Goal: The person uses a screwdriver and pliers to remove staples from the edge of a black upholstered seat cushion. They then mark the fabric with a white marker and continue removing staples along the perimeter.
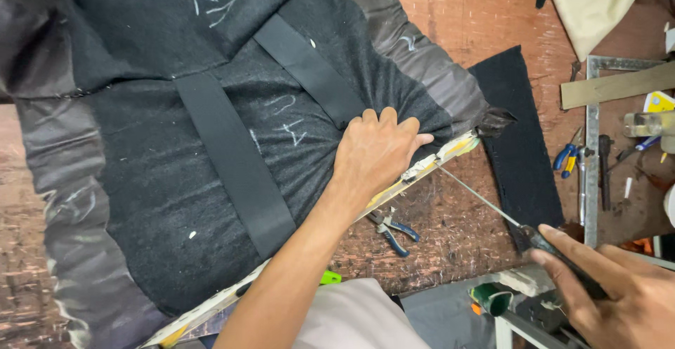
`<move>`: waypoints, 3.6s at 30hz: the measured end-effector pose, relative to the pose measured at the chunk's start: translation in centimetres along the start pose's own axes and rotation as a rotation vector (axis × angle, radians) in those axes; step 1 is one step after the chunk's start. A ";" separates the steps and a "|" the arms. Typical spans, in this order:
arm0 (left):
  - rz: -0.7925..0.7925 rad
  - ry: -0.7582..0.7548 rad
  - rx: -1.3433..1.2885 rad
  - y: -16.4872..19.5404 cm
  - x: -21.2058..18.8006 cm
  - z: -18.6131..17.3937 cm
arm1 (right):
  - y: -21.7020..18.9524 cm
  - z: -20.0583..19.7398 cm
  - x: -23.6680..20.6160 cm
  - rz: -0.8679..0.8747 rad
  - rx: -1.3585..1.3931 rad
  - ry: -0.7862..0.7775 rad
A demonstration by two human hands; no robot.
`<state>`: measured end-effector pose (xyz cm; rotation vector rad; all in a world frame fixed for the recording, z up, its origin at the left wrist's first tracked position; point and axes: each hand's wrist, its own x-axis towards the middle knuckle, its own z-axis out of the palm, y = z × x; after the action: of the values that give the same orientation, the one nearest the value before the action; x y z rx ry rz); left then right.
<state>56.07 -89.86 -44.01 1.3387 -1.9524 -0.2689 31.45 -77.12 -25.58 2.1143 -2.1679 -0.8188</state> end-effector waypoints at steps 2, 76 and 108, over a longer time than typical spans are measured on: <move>-0.008 0.000 0.007 0.0 0.1 0.1 | 0.5 -0.2 0.5 0.012 0.055 -0.033; 0.384 -0.200 -0.590 0.3 3.1 -4.1 | -9.5 -11.7 1.8 -0.133 0.172 0.060; -0.168 0.248 -0.285 -0.7 3.2 -0.4 | -9.0 24.5 4.2 0.380 0.955 0.279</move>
<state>56.24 -92.87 -42.60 1.2817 -1.5359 -0.4238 30.73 -71.91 -51.49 1.7306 -2.9455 0.6334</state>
